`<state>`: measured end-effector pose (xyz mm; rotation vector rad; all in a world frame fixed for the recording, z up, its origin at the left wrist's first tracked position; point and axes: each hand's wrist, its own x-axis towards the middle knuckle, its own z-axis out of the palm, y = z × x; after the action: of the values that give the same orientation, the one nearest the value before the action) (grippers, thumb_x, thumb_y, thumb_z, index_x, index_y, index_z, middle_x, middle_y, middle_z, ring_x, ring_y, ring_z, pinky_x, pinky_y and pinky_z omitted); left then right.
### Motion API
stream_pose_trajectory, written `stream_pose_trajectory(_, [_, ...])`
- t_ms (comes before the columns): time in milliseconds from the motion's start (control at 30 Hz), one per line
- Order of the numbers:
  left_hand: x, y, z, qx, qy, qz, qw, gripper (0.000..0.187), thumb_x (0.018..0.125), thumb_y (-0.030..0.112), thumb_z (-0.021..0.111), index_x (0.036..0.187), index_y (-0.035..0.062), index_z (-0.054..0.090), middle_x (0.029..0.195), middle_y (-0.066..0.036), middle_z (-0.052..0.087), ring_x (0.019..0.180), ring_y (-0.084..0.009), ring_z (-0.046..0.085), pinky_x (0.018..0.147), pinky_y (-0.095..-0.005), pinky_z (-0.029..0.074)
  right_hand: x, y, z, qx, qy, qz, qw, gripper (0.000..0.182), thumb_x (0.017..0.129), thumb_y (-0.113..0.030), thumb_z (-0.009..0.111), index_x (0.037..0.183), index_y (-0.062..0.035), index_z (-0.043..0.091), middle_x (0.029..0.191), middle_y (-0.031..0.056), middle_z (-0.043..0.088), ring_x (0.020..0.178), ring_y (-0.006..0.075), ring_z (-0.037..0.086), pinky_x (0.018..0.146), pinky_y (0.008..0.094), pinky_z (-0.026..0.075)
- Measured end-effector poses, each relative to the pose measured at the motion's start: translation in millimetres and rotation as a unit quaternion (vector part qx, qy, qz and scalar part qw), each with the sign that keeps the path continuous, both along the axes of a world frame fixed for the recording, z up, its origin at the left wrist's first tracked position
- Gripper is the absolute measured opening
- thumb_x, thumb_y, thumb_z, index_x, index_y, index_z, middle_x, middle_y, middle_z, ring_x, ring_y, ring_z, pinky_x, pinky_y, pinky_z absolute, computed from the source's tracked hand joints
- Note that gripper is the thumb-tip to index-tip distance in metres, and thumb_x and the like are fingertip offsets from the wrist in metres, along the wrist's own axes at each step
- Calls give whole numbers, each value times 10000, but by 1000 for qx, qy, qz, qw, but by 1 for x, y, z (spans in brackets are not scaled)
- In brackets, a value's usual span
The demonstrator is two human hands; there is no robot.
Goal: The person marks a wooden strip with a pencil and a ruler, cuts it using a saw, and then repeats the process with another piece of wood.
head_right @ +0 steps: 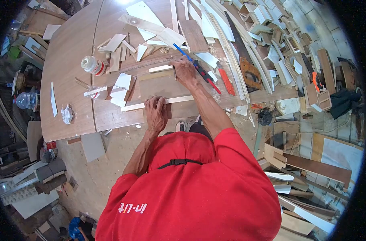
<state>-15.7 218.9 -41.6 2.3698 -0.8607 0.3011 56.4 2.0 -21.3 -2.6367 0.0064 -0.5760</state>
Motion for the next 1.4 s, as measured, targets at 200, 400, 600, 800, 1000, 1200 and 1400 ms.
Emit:
stream_pose_trajectory(200, [4, -1, 3, 15, 5, -4, 1000, 236, 851, 152, 580, 1083, 107, 572, 1070, -102, 526, 1052, -319, 466, 924, -474, 339, -17, -1, 2, 172, -23, -131, 976, 171, 883, -115, 538, 973, -82, 680, 960, 121, 673, 1012, 336, 580, 858, 411, 463])
stream_pose_trajectory(400, [5, -12, 2, 22, 10, -35, 999, 213, 851, 167, 574, 1057, 114, 589, 1058, -73, 553, 1010, -302, 492, 898, -451, 347, -98, -55, 21, 14, 27, -235, 972, 286, 938, -233, 458, 1041, -39, 640, 1025, 224, 622, 941, 372, 596, 840, 459, 446])
stream_pose_trajectory(600, [6, -28, 0, 9, 45, -67, 997, 238, 841, 183, 582, 1068, 114, 601, 1092, -72, 562, 1019, -307, 493, 904, -461, 345, -117, -64, 12, 165, 134, -303, 929, 310, 894, -203, 487, 1119, -15, 587, 1036, 248, 615, 994, 400, 587, 848, 486, 437])
stream_pose_trajectory(800, [9, -31, 10, -5, 49, -45, 998, 326, 818, 188, 624, 1138, 126, 607, 1128, -104, 562, 1082, -311, 484, 922, -474, 345, -88, -44, 15, 197, 111, -213, 950, 238, 890, -119, 471, 1033, 2, 618, 902, 204, 660, 830, 361, 637, 754, 428, 493])
stream_pose_trajectory(1000, [101, -52, -2, 35, 7, 25, 999, 424, 809, 243, 621, 1212, 126, 559, 1206, -105, 535, 1142, -304, 462, 908, -526, 338, -113, -28, 31, 591, 62, -190, 782, 183, 905, -69, 513, 996, 12, 648, 813, 66, 659, 723, 127, 620, 622, 261, 499])
stream_pose_trajectory(1200, [156, -68, 0, 220, 4, 34, 975, 461, 745, 194, 625, 1197, 137, 556, 1192, -85, 522, 1133, -286, 484, 868, -585, 338, -153, -3, 12, 568, 18, -217, 794, 144, 913, -97, 560, 905, 0, 666, 721, 20, 619, 565, 84, 549, 543, 225, 448])
stream_pose_trajectory(1400, [183, -74, 2, 186, -47, 14, 981, 436, 749, 185, 630, 1178, 139, 564, 1110, -61, 563, 1106, -283, 513, 857, -596, 335, -167, 4, 15, 502, 150, -271, 808, 204, 909, -197, 602, 869, -6, 662, 596, -1, 569, 546, 83, 520, 499, 266, 392])
